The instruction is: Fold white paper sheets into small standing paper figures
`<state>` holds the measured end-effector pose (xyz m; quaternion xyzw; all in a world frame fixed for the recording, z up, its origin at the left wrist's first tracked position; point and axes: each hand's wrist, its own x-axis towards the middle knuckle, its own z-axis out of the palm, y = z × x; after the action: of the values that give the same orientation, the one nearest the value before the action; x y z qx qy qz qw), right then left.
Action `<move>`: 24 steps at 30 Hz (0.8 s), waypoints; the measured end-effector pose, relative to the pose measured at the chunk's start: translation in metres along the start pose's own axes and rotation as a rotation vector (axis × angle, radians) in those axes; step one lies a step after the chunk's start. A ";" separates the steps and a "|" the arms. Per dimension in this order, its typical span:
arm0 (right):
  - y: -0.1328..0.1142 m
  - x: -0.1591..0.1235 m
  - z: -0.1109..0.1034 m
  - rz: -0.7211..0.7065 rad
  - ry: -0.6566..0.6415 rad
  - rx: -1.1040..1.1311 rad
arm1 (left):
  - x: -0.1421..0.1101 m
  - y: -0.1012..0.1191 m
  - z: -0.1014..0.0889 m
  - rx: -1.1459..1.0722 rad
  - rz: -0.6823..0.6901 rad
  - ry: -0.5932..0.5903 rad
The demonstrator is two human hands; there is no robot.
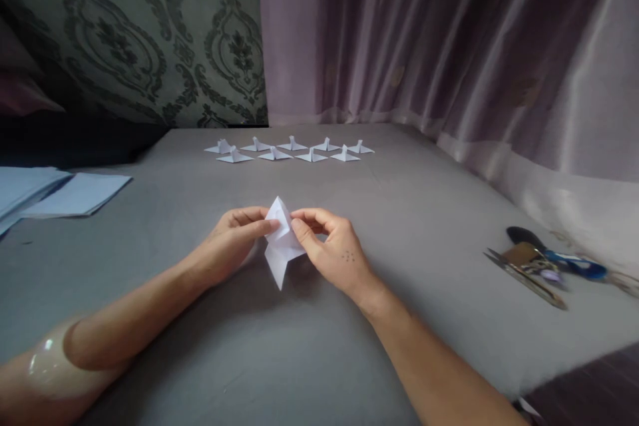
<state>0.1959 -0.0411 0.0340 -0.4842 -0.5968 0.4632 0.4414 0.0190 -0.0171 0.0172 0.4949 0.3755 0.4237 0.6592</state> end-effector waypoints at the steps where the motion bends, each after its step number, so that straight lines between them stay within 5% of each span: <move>1: 0.000 0.000 0.000 0.005 -0.006 0.001 | 0.000 0.000 0.000 0.001 0.000 0.001; 7: 0.003 -0.001 0.004 -0.134 0.150 -0.155 | 0.000 0.001 0.002 -0.012 0.050 0.058; 24: 0.001 -0.003 0.007 -0.032 0.014 -0.034 | -0.004 0.004 0.010 0.071 0.112 0.079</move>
<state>0.1892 -0.0446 0.0316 -0.4852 -0.6093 0.4423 0.4447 0.0259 -0.0236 0.0241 0.5212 0.3877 0.4657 0.6010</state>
